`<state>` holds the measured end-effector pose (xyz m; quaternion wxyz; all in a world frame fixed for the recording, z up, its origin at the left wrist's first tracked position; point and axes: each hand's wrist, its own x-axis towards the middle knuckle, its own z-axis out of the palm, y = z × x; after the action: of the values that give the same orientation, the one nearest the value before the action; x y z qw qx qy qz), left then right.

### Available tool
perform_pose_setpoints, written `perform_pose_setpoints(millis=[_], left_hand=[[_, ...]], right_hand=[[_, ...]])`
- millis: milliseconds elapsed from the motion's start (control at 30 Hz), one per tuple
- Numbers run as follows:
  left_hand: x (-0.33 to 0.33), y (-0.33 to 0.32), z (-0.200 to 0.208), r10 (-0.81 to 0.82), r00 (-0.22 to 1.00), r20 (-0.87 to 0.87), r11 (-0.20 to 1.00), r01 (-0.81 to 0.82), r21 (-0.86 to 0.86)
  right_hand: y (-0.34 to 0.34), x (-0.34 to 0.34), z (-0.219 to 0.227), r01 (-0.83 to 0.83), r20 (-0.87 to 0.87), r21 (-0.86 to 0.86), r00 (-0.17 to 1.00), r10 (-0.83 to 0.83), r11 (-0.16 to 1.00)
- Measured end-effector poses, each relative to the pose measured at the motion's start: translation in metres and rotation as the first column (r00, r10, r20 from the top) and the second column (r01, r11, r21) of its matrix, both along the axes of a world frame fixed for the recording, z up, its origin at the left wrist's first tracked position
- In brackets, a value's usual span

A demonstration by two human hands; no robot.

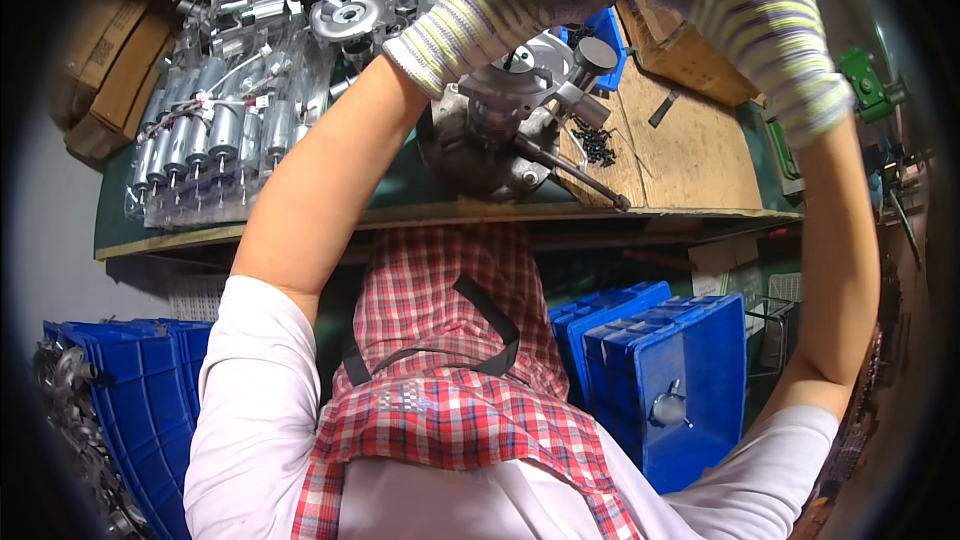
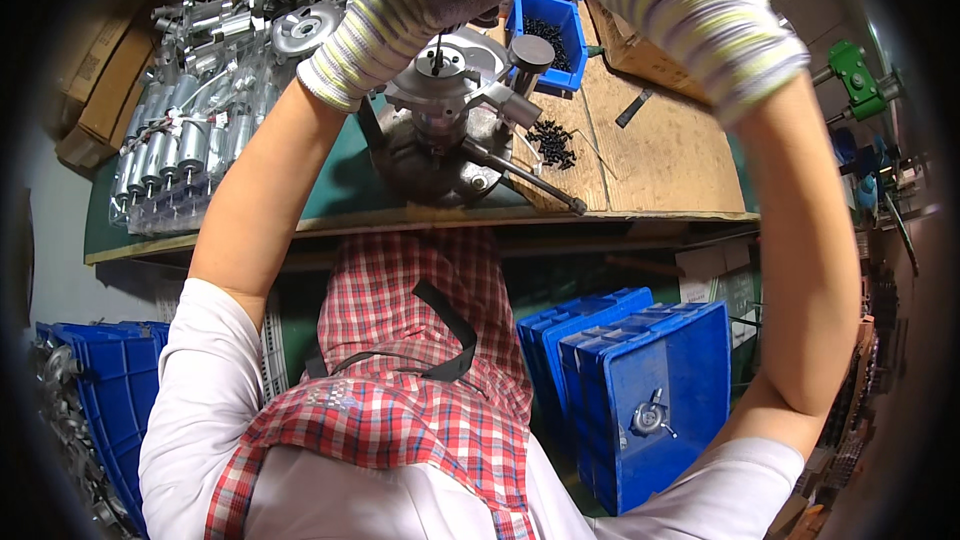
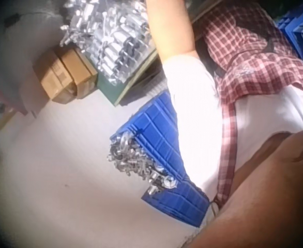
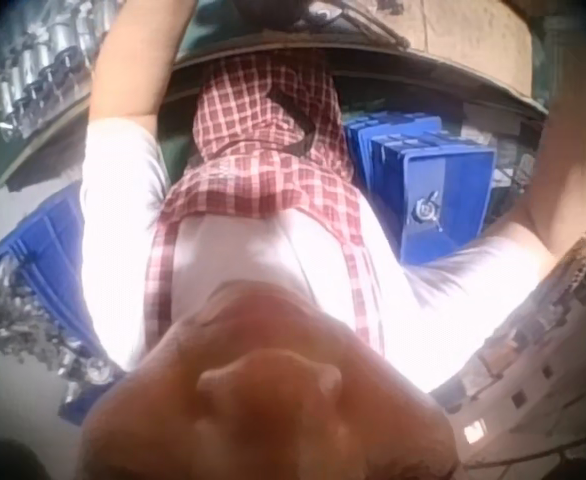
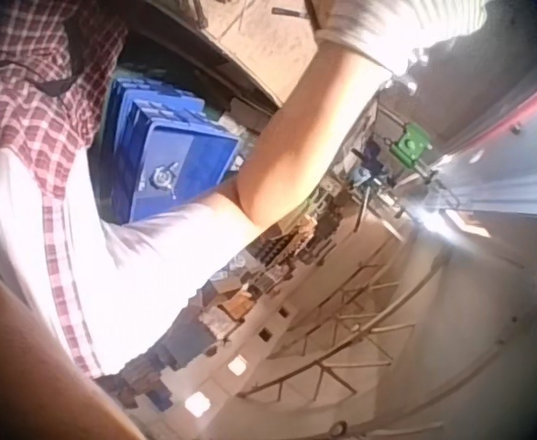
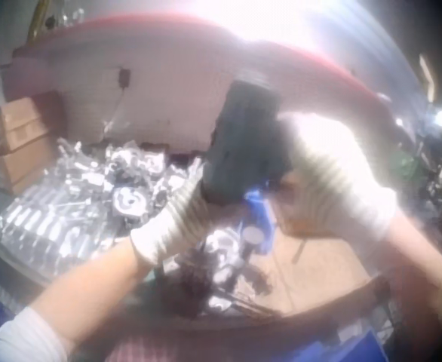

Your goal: The person assembles metal components by inserting cylindrical parts into a housing and securing them with screws using a cordless drill. They repeat this process for multiple units, placing finished assemblies into a blue bin.

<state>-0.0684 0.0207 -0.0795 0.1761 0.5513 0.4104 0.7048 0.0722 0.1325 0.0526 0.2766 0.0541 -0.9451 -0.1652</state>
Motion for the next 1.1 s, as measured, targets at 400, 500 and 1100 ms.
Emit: perform_pose_setpoints(millis=[400,500,1100], left_hand=[[0.008,0.003,0.01,0.146,0.968,-0.206,0.986,-0.16,-0.052],[0.011,-0.001,0.006,0.111,0.987,-0.116,0.99,-0.12,-0.068],[0.018,0.0,-0.018,0.601,0.705,-0.377,0.776,-0.627,0.065]], right_hand=[[-0.003,0.001,-0.008,0.135,-0.239,0.184,0.967,-0.089,0.974],[-0.01,0.001,-0.005,0.261,-0.13,0.195,0.962,-0.239,0.945],[0.021,0.003,-0.004,-0.141,-0.134,0.072,0.98,0.15,0.987]])
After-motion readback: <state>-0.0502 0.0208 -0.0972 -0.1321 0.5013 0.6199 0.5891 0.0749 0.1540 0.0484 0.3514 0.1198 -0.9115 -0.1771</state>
